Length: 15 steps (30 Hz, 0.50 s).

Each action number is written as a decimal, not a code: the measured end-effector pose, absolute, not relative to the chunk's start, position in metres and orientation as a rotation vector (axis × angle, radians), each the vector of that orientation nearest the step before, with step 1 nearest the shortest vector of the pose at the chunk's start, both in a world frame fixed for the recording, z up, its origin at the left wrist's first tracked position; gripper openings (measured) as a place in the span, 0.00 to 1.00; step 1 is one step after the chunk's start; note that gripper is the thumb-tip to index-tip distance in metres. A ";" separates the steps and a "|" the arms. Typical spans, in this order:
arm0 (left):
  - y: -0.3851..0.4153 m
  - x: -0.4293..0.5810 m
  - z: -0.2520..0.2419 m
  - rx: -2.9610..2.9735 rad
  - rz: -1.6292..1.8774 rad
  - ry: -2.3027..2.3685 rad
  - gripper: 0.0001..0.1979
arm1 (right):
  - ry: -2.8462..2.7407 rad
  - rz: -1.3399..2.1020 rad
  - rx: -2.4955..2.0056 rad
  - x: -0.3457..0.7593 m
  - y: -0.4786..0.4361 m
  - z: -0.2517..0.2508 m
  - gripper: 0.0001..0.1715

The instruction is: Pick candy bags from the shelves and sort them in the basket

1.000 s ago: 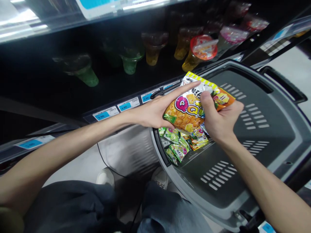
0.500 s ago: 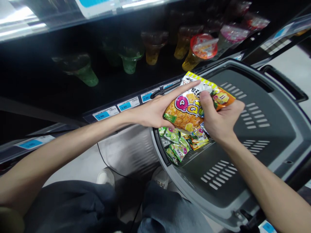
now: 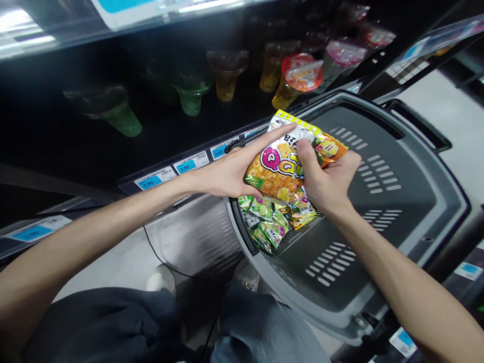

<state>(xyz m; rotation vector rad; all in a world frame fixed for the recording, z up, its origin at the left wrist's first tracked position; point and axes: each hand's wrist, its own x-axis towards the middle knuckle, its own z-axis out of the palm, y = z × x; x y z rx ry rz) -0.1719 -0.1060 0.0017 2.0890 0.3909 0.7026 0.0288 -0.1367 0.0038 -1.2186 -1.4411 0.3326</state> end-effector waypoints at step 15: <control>-0.108 -0.172 0.002 2.051 0.741 0.369 0.57 | -1.522 0.353 -1.179 0.024 -0.141 0.013 0.20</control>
